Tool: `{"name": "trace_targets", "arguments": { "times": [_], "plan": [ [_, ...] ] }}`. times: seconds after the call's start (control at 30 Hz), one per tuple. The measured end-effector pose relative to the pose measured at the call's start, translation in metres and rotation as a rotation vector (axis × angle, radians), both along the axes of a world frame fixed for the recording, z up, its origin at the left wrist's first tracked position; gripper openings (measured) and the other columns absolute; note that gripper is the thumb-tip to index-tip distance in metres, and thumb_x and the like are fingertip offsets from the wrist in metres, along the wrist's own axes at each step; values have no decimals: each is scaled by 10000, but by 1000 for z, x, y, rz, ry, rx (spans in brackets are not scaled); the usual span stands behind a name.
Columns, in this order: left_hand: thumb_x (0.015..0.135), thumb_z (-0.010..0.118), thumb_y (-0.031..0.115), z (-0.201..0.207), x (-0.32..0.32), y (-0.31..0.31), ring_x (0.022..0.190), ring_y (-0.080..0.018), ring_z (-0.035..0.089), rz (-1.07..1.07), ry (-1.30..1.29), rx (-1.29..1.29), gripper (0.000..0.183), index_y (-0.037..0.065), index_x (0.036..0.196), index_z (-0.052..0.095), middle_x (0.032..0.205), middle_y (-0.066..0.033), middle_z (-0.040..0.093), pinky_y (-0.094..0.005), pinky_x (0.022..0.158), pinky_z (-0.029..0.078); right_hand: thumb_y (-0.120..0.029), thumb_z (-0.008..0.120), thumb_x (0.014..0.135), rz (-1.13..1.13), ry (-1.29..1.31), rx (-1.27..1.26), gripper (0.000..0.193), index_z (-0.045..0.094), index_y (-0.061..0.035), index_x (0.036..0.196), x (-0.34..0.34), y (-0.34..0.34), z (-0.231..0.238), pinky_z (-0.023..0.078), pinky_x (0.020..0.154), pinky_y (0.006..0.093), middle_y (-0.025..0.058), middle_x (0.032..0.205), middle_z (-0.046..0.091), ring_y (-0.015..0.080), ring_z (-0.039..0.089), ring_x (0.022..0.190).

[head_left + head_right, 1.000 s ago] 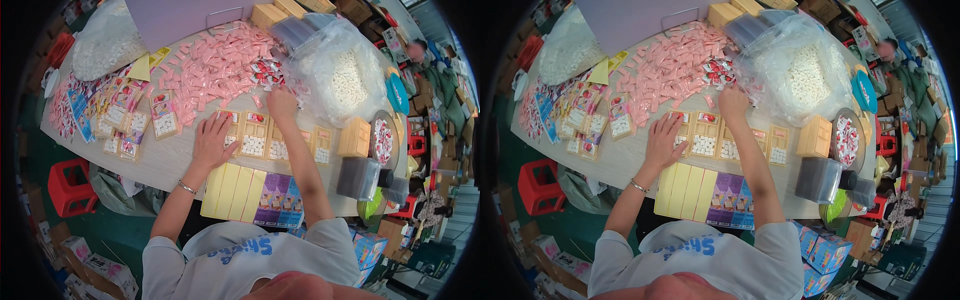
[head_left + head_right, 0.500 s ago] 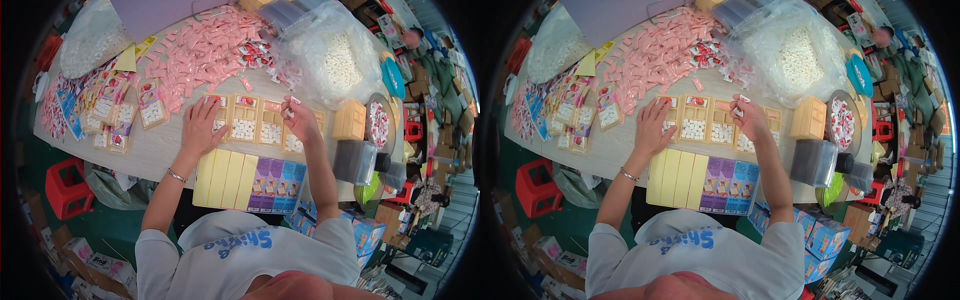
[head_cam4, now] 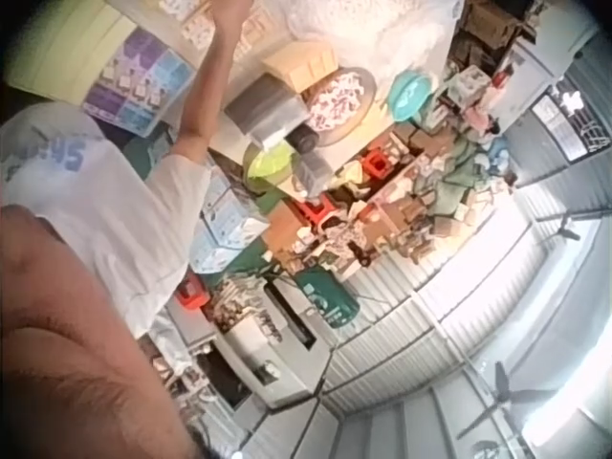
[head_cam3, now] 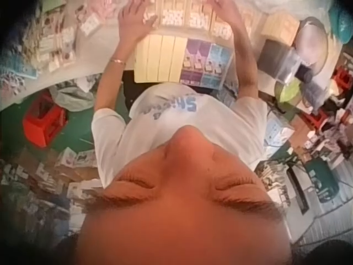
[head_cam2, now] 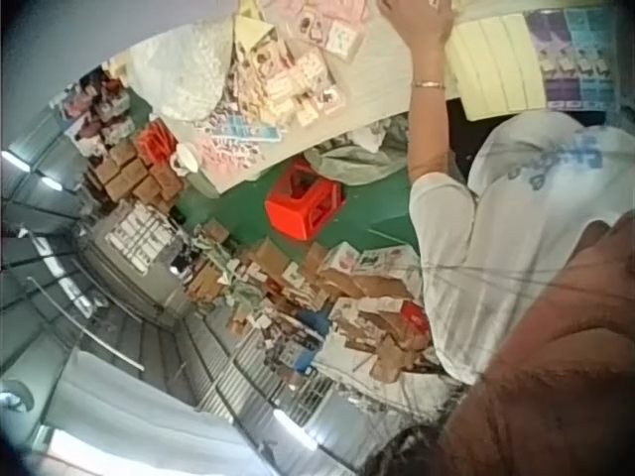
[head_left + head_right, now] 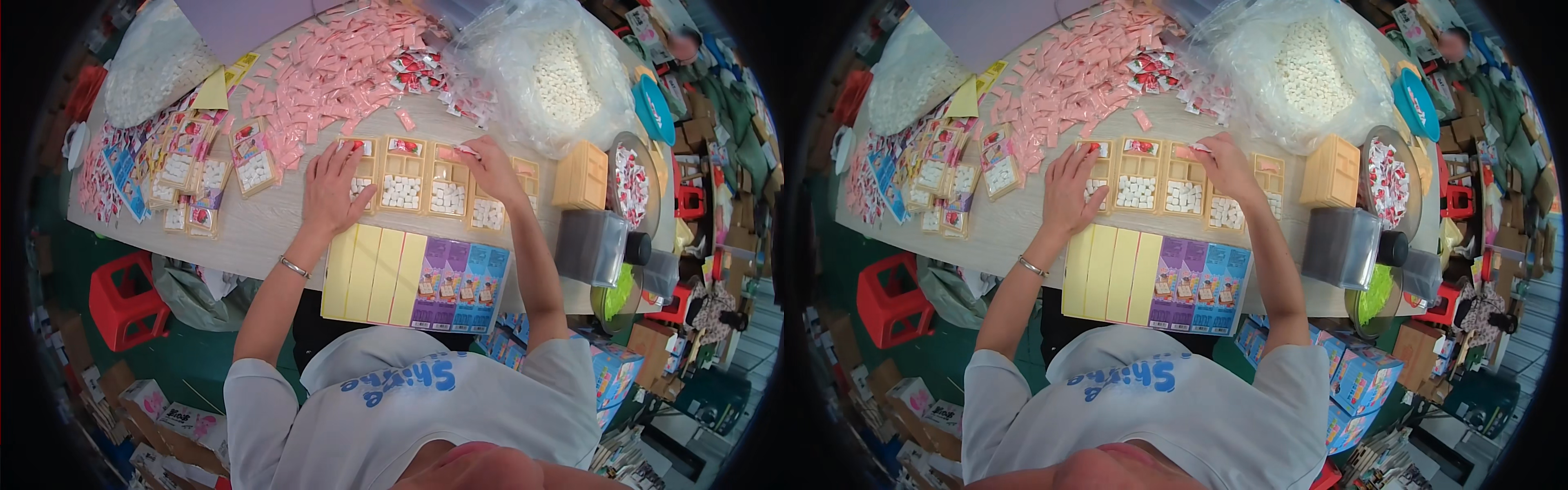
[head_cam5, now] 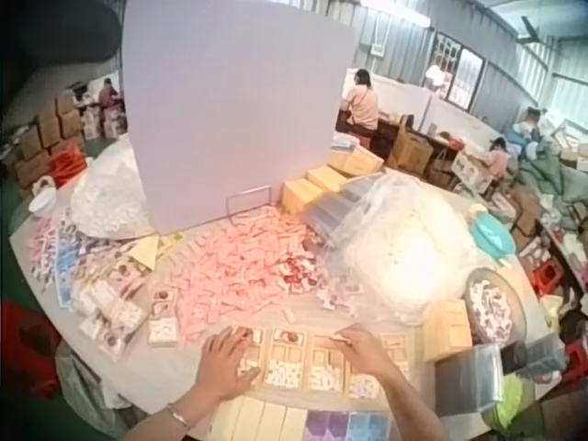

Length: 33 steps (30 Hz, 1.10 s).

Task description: Packaging small white cubes into plastic trays and applying decorative labels.

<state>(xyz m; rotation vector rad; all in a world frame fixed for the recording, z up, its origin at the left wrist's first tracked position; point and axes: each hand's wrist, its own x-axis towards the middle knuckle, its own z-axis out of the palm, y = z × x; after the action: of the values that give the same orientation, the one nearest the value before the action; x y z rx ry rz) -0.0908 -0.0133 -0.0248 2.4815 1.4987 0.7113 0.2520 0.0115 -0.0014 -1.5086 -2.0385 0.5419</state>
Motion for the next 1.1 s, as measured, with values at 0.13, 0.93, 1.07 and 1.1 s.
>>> {"name": "trace_targets", "arguments": {
  "times": [0.13,0.93,1.07,1.1],
  "plan": [
    [919,658,472,-1,-2,-1,1465,-331,380,7,12,15,703,86,1488,509,1559,-133,462,-512,1194,254,-225,726,917,-47,77,-201,202,725,-36,988,-16,6,19,546,739,376,106,895,711,267,687,785],
    [869,700,340,18,10,-1,1262,-296,521,-122,-171,308,545,83,1345,635,1346,-102,602,-491,1103,327,-148,625,999,-331,961,-251,121,697,-73,1062,42,8,1,430,544,238,-16,827,667,83,587,656],
    [885,700,235,35,103,18,1186,-278,568,-285,-130,222,380,61,1223,692,1223,-70,656,-460,1053,375,-179,631,1016,-446,1088,-422,174,701,-55,1116,57,-26,5,398,550,197,-32,781,652,46,555,648],
    [892,700,229,27,120,23,1170,-265,577,-219,-63,200,365,58,1214,693,1206,-59,663,-457,1041,385,-179,631,1016,-441,1087,-421,174,701,-55,1116,55,-28,8,398,550,197,-32,781,652,46,555,648]
  ]
}}
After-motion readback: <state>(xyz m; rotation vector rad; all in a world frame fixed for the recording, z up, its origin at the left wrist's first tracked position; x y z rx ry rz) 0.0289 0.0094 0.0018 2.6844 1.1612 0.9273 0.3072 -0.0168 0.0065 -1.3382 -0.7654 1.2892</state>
